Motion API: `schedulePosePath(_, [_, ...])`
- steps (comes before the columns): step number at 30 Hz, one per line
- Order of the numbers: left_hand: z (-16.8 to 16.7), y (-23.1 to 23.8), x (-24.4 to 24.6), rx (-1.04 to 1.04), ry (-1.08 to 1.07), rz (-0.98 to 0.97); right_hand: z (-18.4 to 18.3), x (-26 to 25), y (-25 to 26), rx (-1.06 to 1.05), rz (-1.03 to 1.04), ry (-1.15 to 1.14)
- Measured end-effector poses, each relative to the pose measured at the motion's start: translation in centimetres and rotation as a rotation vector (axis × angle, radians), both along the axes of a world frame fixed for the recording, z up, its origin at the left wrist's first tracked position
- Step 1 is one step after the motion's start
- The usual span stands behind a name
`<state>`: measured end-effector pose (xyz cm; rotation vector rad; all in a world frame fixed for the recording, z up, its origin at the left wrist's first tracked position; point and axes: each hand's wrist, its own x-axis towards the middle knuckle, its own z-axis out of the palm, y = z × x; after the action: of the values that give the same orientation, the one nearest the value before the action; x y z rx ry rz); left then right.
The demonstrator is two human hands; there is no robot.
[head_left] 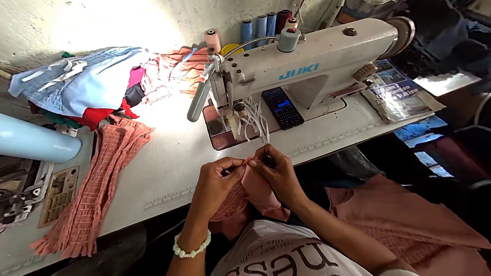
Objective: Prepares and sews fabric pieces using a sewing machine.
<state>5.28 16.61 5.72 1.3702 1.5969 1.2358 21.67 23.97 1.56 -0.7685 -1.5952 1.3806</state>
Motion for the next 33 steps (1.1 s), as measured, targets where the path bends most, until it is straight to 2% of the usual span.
schedulePosePath(3, [0.7, -0.1, -0.5, -0.005, 0.194, -0.029, -0.3, 0.1, 0.0, 0.055, -0.003, -0.048])
schedulePosePath(7, [1.3, -0.5, -0.8, -0.001, 0.204, -0.100, -0.1, -0.1, -0.1, 0.077, -0.014, -0.054])
schedulePosePath(13, [0.7, -0.8, 1.5, 0.019, 0.344, 0.111, -0.2, -0.3, -0.3, 0.028, -0.007, -0.033])
schedulePosePath(21, [0.9, -1.2, 0.5, -0.083, 0.178, 0.050, 0.0, -0.2, -0.8, -0.072, 0.040, -0.006])
schedulePosePath(26, [0.9, -1.3, -0.5, -0.061, 0.118, 0.038, 0.4, 0.5, -0.9, -0.029, 0.104, 0.016])
schedulePosePath(33, [0.3, -1.1, 0.2, 0.006, 0.108, 0.057, 0.2, 0.1, -1.0, -0.002, 0.057, 0.031])
